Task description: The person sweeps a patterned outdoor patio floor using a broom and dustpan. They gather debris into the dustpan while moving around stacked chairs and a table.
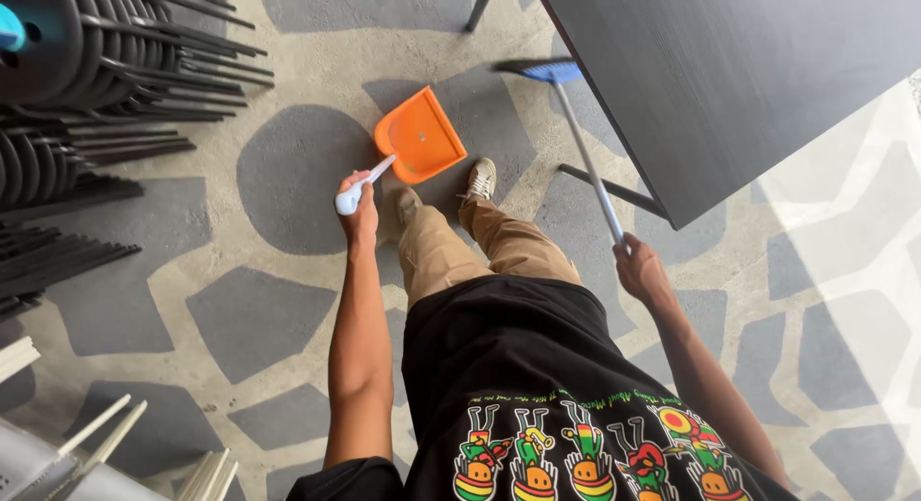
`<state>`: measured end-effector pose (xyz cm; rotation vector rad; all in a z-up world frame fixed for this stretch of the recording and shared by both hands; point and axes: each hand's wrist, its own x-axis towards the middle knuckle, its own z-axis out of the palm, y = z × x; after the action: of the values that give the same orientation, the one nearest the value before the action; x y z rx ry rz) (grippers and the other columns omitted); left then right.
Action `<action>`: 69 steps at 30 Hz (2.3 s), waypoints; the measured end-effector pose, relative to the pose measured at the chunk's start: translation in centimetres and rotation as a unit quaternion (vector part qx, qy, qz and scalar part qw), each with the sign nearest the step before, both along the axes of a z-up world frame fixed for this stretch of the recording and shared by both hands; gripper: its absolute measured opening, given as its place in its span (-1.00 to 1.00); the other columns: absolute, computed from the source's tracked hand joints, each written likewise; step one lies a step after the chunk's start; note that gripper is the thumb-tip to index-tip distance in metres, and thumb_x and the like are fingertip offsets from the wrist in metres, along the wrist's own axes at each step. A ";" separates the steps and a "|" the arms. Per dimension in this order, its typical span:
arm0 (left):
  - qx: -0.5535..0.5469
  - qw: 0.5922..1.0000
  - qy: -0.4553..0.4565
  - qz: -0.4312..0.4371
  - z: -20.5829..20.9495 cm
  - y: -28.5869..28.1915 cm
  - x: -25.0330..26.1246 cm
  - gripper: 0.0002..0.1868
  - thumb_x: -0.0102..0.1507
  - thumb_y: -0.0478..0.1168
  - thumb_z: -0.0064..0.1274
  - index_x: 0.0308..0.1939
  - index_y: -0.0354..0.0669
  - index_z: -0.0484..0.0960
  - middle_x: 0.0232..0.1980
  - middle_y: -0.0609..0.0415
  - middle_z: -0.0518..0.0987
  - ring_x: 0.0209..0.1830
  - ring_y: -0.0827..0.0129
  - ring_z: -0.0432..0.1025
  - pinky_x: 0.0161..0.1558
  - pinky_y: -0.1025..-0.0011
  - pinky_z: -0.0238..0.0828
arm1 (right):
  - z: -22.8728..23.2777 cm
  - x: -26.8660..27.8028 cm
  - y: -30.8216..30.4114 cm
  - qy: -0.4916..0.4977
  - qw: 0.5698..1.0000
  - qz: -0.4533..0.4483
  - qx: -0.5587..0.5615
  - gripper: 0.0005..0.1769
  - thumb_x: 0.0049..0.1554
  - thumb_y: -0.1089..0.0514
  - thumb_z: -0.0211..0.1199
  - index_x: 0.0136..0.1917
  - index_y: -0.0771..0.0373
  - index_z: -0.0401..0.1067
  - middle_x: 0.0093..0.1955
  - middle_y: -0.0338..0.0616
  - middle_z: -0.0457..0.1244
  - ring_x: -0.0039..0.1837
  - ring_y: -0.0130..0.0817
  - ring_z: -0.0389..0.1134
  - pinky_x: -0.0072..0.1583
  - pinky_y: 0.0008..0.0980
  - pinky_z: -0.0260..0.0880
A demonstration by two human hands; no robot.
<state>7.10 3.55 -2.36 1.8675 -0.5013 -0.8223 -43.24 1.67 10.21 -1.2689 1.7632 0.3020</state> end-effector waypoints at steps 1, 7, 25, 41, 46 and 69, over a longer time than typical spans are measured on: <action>0.006 1.000 -0.021 -0.008 -0.8 0.2 0.5 -0.81 0.27 -0.44 0.07 -0.12 -0.18 0.73 0.16 -0.40 0.56 0.33 -0.12 0.36 0.32 0.13 0.34 | -2.1 -1.1 0.1 0.011 0.999 -0.039 0.009 -0.46 0.33 0.01 0.04 0.43 0.40 0.35 -0.10 0.39 0.36 -0.05 0.18 0.42 -0.17 0.10 0.38; 0.014 0.997 -0.042 -0.067 -0.8 -0.7 1.6 -0.81 0.25 -0.43 0.05 -0.20 -0.09 0.72 0.04 -0.15 0.68 0.29 0.03 0.44 0.33 0.12 0.33 | -8.0 0.6 1.5 -0.018 0.971 -0.239 0.012 -0.47 0.26 0.08 0.01 0.30 0.59 0.32 -0.39 0.05 0.19 -0.39 -0.25 0.22 -0.41 -0.27 0.25; 0.080 0.985 -0.043 -0.143 -1.9 0.6 5.9 -0.82 0.24 -0.26 0.11 -0.23 0.23 0.72 0.01 0.10 0.71 0.24 0.20 0.48 0.27 0.20 0.41 | 10.3 17.4 12.1 -0.209 0.891 -0.383 0.121 -0.43 0.26 0.12 0.15 0.46 0.44 0.25 -0.38 -0.21 0.04 -0.46 -0.60 0.02 -0.48 -0.64 -0.03; 0.095 0.982 -0.080 -0.142 -2.3 1.4 10.6 -0.79 0.24 -0.36 0.08 -0.32 0.14 0.69 -0.06 0.18 0.73 0.18 0.19 0.53 0.24 0.17 0.43 | -4.8 17.3 17.8 -0.110 0.936 -0.325 0.081 -0.67 0.12 0.08 0.26 0.04 0.35 0.59 -0.44 0.15 0.31 -0.47 -0.18 0.34 -0.47 -0.27 0.25; 0.097 0.983 -0.089 -0.131 -5.3 -0.2 9.2 -0.77 0.20 -0.30 0.11 -0.37 0.29 0.68 -0.15 0.33 0.72 0.09 0.30 0.56 0.14 0.26 0.48 | 4.0 20.7 17.5 -0.096 0.954 -0.249 0.139 -0.53 0.16 -0.11 0.24 0.29 0.05 0.56 -0.16 0.03 0.40 -0.10 -0.24 0.36 -0.04 -0.27 0.32; 0.010 0.994 -0.057 0.088 -2.5 16.1 19.1 -0.82 0.16 -0.46 0.09 -0.39 -0.10 0.73 -0.07 -0.28 0.67 0.23 -0.01 0.49 0.25 0.17 0.42 | -2.5 21.6 4.4 0.260 0.776 0.572 -0.050 -0.61 0.27 0.04 0.22 0.28 0.27 0.48 -0.23 -0.25 0.36 -0.29 -0.63 0.41 -0.35 -0.58 0.44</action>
<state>26.19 19.64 -4.88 1.9537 -0.3918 -0.6087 -21.64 6.10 7.76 -2.4032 1.1582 1.3632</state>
